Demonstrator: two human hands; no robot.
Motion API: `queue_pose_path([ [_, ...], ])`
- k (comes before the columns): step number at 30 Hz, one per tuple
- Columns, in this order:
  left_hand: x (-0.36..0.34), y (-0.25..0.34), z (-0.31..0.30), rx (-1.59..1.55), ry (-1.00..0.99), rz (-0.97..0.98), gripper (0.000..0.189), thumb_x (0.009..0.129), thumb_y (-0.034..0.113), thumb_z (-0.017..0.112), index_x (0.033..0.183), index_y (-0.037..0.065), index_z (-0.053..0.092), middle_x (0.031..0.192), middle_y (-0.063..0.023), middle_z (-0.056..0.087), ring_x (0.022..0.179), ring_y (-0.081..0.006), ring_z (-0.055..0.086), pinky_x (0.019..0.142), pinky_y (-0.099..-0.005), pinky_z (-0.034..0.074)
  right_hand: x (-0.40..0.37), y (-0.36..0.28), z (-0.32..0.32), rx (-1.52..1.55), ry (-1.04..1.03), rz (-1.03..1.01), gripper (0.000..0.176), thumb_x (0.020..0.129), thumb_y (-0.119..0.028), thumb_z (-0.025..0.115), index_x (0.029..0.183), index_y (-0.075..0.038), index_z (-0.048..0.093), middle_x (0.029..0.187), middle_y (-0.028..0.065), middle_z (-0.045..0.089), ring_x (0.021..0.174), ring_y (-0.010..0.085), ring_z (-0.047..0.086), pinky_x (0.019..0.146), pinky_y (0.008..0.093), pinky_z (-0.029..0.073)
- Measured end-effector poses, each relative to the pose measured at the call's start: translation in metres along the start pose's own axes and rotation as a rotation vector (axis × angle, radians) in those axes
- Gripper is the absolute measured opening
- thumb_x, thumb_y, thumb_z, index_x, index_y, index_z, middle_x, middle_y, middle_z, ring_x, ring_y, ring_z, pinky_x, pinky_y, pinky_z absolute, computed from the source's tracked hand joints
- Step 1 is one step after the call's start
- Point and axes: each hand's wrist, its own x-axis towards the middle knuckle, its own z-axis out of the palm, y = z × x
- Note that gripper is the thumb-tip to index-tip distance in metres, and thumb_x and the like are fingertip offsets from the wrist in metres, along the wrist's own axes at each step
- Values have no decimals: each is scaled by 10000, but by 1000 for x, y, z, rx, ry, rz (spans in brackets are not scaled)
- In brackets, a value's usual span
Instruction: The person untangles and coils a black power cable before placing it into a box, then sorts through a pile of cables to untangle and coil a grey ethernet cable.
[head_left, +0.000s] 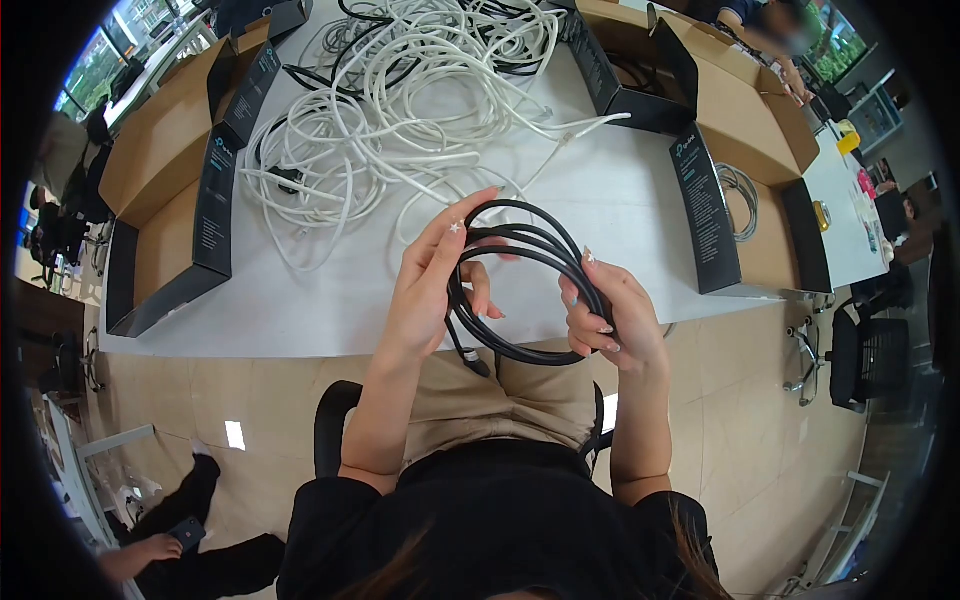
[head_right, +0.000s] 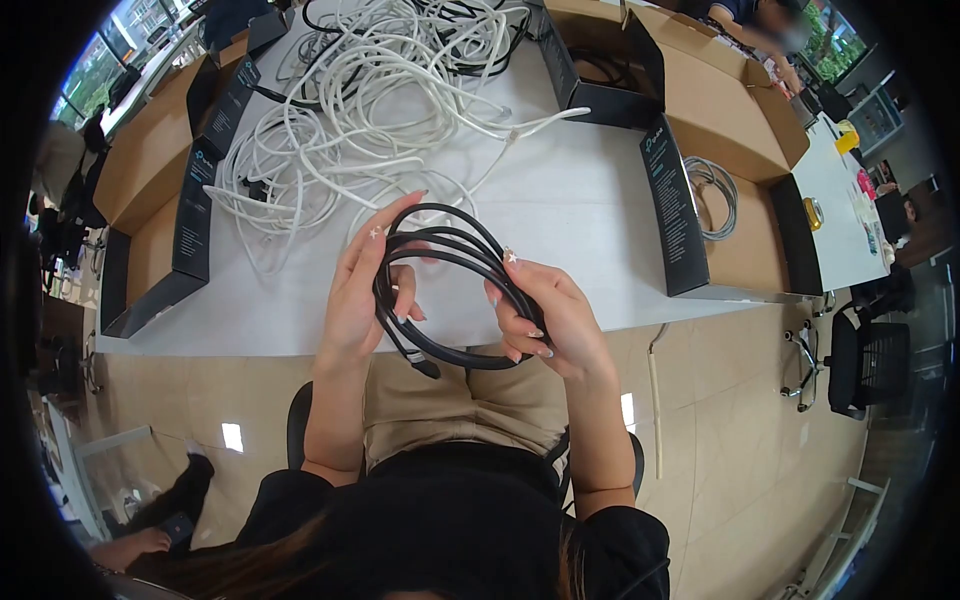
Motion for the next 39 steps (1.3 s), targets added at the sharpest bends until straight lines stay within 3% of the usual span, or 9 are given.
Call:
queue_pose_path([
  [12, -1, -19, 2, -49, 181, 122, 223, 921, 162, 461, 1032, -18, 530, 642, -83, 565, 337, -31, 367, 303, -178, 341, 0, 11, 15, -17, 66, -158, 296, 935, -251, 432, 749, -33, 504, 410, -59, 297, 296, 26, 218, 322, 211, 322],
  [13, -1, -19, 2, -67, 200, 107, 218, 926, 168, 454, 1003, -17, 537, 607, -69, 552, 323, -25, 343, 298, -177, 327, 0, 11, 12, -16, 64, -167, 172, 901, -167, 504, 878, -1, 542, 462, -21, 381, 345, 47, 334, 376, 216, 367],
  [16, -3, -11, 7, -106, 197, 62, 234, 938, 185, 432, 968, -19, 544, 562, -48, 516, 308, -21, 312, 295, -173, 309, 0, 6, 35, -757, 408, -572, 264, 848, -96, 573, 1094, -13, 523, 632, 49, 520, 506, 101, 505, 477, 254, 434],
  [18, -7, -5, 7, -83, 178, 48, 229, 930, 177, 447, 969, -26, 545, 560, -58, 527, 302, -24, 319, 295, -173, 309, -1, 4, 32, -1055, 326, -739, 521, 787, -59, 620, 1271, -76, 428, 921, 118, 565, 740, 217, 589, 601, 321, 476],
  [24, -43, 25, 33, 103, 6, 19, 188, 889, 80, 468, 968, -77, 534, 553, -113, 558, 311, -48, 381, 302, -171, 315, -21, 3, 52, -1452, 337, -1044, 582, 708, -137, 660, 1246, -19, 470, 825, 36, 542, 604, 150, 532, 495, 275, 446],
  [26, -51, 29, 34, 28, -10, 20, 176, 883, 47, 457, 973, -84, 533, 541, -108, 546, 315, -52, 386, 312, -177, 321, -32, -3, 62, -1537, 342, -936, 527, 718, -153, 661, 1197, -2, 500, 730, 38, 505, 549, 153, 508, 464, 280, 429],
  [32, -60, 28, 31, -25, -99, 131, 265, 856, 47, 532, 1087, -81, 518, 585, -87, 561, 391, -63, 471, 372, -175, 373, -29, -2, 59, -1396, 256, -949, 217, 797, -110, 605, 938, 36, 529, 672, 113, 527, 526, 244, 533, 468, 300, 411],
  [35, -58, 16, 43, 63, 4, 392, 496, 860, 297, 578, 1097, -122, 458, 592, -112, 563, 424, -104, 493, 396, -195, 401, -24, -3, 56, -1186, 414, -994, 190, 862, -140, 511, 908, 44, 519, 633, 103, 507, 516, 216, 530, 451, 285, 384],
  [39, -63, -14, 53, 131, 18, 544, 491, 938, 335, 390, 1120, -121, 404, 568, -66, 504, 484, -130, 510, 464, -236, 433, -12, 5, 50, -720, 410, -928, 300, 942, -258, 387, 838, 12, 467, 515, 6, 393, 375, 42, 326, 341, 205, 210],
])
